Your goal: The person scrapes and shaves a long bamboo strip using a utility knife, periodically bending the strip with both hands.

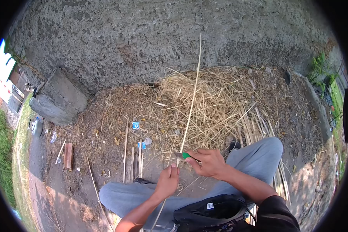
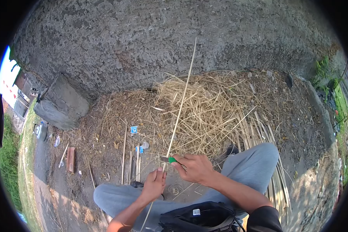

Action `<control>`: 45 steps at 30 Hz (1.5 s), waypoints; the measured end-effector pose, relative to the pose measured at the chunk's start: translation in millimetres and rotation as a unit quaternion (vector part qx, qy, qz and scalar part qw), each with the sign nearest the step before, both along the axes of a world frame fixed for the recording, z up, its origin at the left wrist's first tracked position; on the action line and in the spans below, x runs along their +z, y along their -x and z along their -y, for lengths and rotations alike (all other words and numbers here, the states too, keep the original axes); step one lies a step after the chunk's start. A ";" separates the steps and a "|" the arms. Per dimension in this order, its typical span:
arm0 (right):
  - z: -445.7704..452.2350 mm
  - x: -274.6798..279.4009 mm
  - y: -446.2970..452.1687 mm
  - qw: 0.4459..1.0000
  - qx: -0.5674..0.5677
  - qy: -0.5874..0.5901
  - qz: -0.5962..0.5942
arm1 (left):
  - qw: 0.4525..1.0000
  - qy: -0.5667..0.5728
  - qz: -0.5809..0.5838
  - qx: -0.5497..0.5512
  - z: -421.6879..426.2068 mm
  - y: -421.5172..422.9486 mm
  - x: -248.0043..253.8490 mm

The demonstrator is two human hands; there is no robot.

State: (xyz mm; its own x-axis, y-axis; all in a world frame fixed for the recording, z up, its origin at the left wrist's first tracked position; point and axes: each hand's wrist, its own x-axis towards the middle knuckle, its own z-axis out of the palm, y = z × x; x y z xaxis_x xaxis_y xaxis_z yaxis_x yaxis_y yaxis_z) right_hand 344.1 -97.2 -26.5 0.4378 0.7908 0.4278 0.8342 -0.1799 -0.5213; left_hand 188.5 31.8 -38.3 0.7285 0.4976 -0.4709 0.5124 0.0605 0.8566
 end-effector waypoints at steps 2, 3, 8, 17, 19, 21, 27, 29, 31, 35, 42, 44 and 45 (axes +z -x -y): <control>1.3 -1.3 0.5 1.000 -0.003 0.008 0.015 | 0.999 -0.044 0.002 -0.017 1.7 2.0 -6.5; 0.7 -1.8 2.4 0.999 -0.013 0.011 0.029 | 0.999 -0.048 -0.005 -0.014 3.0 2.8 -8.2; -4.4 -10.9 1.1 0.999 -0.035 0.004 0.037 | 0.998 -0.068 -0.010 0.002 4.6 1.7 -7.6; -4.8 -17.7 -56.2 0.991 -0.125 0.003 -0.038 | 0.999 -0.007 -0.017 -0.045 20.1 12.5 -11.5; -8.4 -16.9 -56.1 0.990 -0.136 -0.019 -0.021 | 0.996 -0.058 -0.014 -0.063 15.6 14.0 -6.6; -13.3 -17.9 -54.2 0.989 -0.142 -0.044 -0.004 | 0.997 -0.050 -0.010 -0.057 14.2 15.4 0.6; 3.4 -8.5 -102.8 0.967 -0.230 0.066 -0.084 | 0.991 -0.065 -0.038 -0.110 20.0 38.4 1.4; 0.2 -15.8 -104.2 0.970 -0.237 0.028 -0.043 | 0.990 -0.065 -0.044 -0.116 21.3 39.6 9.0; -5.1 -24.5 -109.8 0.967 -0.254 -0.008 -0.009 | 0.983 -0.101 -0.054 -0.141 20.3 39.9 15.2; 20.7 -22.3 -145.1 0.939 -0.323 0.074 -0.091 | 0.977 -0.118 -0.030 -0.178 20.4 70.7 -4.7; 17.9 -43.5 -148.4 0.940 -0.327 0.088 -0.033 | 0.982 -0.071 -0.107 -0.138 15.7 100.0 5.0; 12.6 -50.6 -148.2 0.945 -0.315 0.076 -0.033 | 0.983 -0.031 -0.118 -0.140 17.1 104.8 13.3; 9.9 -55.2 -148.2 0.949 -0.308 0.069 -0.023 | 0.974 -0.135 -0.083 -0.163 22.2 109.0 15.9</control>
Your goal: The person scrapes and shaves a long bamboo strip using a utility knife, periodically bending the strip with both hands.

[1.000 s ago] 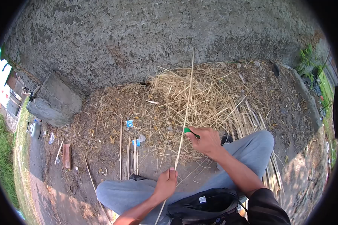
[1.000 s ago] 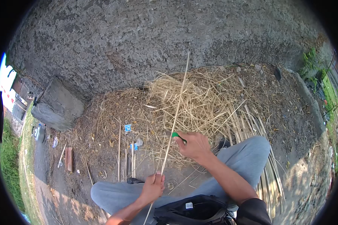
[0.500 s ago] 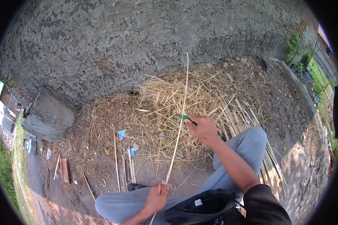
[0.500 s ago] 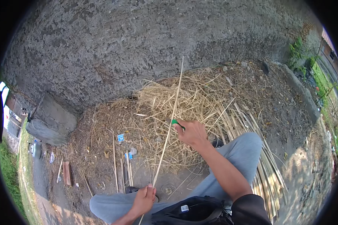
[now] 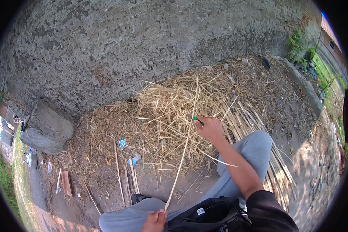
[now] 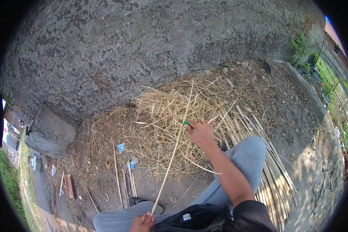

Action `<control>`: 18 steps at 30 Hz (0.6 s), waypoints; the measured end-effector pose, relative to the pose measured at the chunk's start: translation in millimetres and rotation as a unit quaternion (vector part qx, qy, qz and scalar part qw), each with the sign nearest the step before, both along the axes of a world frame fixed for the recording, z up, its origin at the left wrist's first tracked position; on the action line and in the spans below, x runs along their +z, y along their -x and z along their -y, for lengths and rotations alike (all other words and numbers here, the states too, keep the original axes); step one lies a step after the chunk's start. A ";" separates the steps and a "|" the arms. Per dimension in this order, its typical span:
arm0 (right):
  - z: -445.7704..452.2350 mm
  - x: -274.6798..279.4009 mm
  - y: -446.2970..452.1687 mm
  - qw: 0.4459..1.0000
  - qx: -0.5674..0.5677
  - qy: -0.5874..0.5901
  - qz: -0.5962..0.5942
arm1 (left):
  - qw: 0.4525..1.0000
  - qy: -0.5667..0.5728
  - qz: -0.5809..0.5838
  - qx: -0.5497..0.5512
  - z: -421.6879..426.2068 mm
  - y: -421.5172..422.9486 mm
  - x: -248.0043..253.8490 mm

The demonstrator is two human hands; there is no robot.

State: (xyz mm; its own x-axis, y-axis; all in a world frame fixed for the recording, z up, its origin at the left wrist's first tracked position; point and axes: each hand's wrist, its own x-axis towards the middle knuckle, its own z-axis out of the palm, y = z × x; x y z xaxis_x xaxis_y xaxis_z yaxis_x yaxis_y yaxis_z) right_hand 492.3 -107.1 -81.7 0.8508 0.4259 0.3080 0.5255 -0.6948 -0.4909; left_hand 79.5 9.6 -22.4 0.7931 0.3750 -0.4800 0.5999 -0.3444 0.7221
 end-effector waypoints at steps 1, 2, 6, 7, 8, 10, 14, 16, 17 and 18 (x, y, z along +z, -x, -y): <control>-1.3 -3.5 -0.3 1.000 0.009 -0.005 0.012 | 0.994 -0.095 0.048 -0.037 4.9 2.6 3.6; -2.4 -5.9 -1.3 1.000 0.012 -0.006 0.013 | 0.994 -0.096 0.048 -0.034 7.4 4.0 8.9; -10.9 -3.7 7.3 1.000 0.010 -0.002 -0.015 | 0.996 -0.046 -0.082 -0.010 5.0 4.5 31.1; -12.2 -3.2 7.9 1.000 0.012 0.000 -0.013 | 0.992 -0.054 -0.109 -0.020 4.3 9.6 26.9; -13.1 -2.5 7.9 0.999 0.004 0.024 -0.037 | 0.992 -0.055 -0.110 -0.019 6.4 15.7 22.4; -16.6 -6.8 7.4 0.998 0.011 0.022 -0.054 | 0.982 -0.171 -0.080 -0.008 9.1 29.5 11.1; -18.0 -7.8 10.7 0.997 0.019 0.007 -0.081 | 0.966 -0.256 -0.001 -0.034 1.7 49.6 -9.2; -16.6 -11.0 10.5 0.997 0.025 0.019 -0.068 | 0.964 0.136 -0.162 0.158 -2.1 44.9 -1.4; -16.1 -13.0 10.4 0.997 0.031 0.031 -0.059 | 0.964 0.137 -0.162 0.159 2.0 47.7 7.0; -11.7 -21.5 -1.0 0.994 -0.044 0.027 -0.099 | 0.971 0.116 -0.186 0.096 12.4 40.9 36.3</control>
